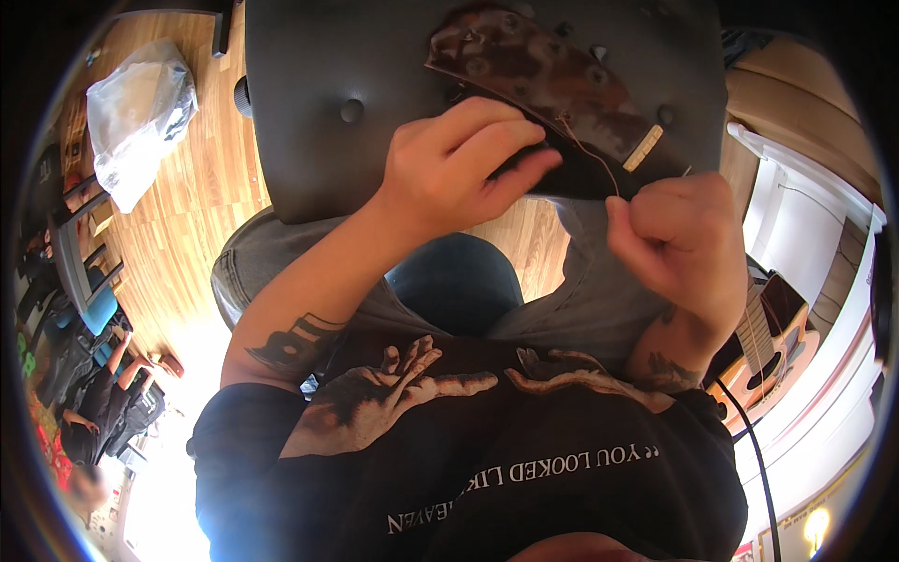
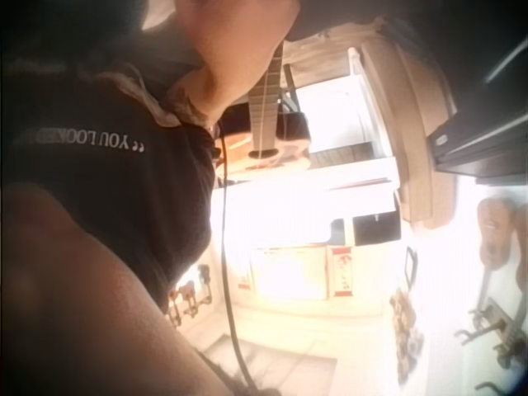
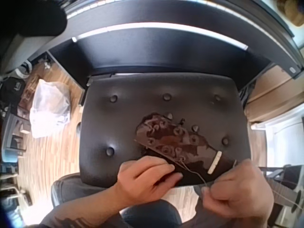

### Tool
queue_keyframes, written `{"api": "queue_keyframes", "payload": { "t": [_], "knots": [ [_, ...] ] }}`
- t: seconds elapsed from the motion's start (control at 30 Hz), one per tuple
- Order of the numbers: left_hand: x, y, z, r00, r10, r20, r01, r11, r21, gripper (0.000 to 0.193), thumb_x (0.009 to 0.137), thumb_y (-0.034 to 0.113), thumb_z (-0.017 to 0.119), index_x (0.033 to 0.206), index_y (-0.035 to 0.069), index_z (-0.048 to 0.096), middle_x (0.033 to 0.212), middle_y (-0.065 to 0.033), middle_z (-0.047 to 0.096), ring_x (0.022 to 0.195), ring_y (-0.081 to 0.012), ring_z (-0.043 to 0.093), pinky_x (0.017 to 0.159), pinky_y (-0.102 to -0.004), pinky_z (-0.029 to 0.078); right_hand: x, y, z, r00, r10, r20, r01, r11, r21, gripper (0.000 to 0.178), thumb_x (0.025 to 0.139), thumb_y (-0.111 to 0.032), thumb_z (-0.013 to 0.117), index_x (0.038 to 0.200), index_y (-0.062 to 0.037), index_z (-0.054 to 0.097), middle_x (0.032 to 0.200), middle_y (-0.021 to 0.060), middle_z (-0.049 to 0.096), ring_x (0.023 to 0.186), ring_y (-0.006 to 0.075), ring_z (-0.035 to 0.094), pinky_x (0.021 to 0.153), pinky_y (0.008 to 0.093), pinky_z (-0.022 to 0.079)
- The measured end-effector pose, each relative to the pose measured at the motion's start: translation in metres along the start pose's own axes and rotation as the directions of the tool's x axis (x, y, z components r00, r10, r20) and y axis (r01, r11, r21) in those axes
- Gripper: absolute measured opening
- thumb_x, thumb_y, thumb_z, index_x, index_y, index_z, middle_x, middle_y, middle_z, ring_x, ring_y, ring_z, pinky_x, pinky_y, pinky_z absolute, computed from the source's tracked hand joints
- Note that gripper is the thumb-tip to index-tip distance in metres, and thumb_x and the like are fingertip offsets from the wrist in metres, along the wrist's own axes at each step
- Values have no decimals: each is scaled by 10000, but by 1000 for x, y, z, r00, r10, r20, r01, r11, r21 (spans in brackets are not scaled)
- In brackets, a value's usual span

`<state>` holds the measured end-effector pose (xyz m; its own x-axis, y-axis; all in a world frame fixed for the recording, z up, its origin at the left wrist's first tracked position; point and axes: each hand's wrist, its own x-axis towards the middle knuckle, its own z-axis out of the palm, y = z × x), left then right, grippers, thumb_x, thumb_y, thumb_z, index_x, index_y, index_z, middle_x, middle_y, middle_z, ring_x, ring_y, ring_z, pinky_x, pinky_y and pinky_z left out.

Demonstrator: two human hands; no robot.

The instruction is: The person threads a guitar string through the headstock tuning post and winds it around the post to secure it. The hands repeatedly wrap the string while holding the headstock steady.

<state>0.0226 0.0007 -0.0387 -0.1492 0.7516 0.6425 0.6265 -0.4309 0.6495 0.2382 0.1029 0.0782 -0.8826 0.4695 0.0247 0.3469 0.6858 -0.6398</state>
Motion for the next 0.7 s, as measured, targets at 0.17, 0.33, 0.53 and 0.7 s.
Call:
{"api": "queue_keyframes", "payload": {
  "t": [0.17,0.33,0.53,0.7],
  "knots": [
    [-5,-3,2,999,-4,36,4,1000,4,208,840,5,903,984,45,758,770,-18,734,511,-85,600,481,-223,474,0,-1,-2,1000,-6,8,6,1000,4,348,796,-3,789,579,-55,523,535,90,459,472,309,509,456,418,342],
    [0,5,1,995,-40,93,32,996,83,153,846,-45,813,926,68,748,657,5,675,497,-106,607,492,-261,496,-2,0,-2,1000,-14,10,14,1000,4,349,795,-4,789,579,-55,519,536,92,463,475,313,513,457,420,345],
    [0,6,-2,995,-69,73,70,997,-21,134,835,-26,827,848,78,744,604,-2,621,478,-102,586,464,-268,452,-1,-1,-2,1000,-15,5,15,1000,-1,342,797,-7,788,583,-51,525,541,97,472,481,313,522,463,421,356],
    [-4,1,3,990,-126,57,121,989,81,238,843,135,888,747,120,670,602,11,624,483,-164,610,468,-308,475,-2,0,-2,1000,3,4,-3,1000,12,334,794,-10,791,586,-46,532,542,97,473,485,312,531,465,422,360]
  ]
}}
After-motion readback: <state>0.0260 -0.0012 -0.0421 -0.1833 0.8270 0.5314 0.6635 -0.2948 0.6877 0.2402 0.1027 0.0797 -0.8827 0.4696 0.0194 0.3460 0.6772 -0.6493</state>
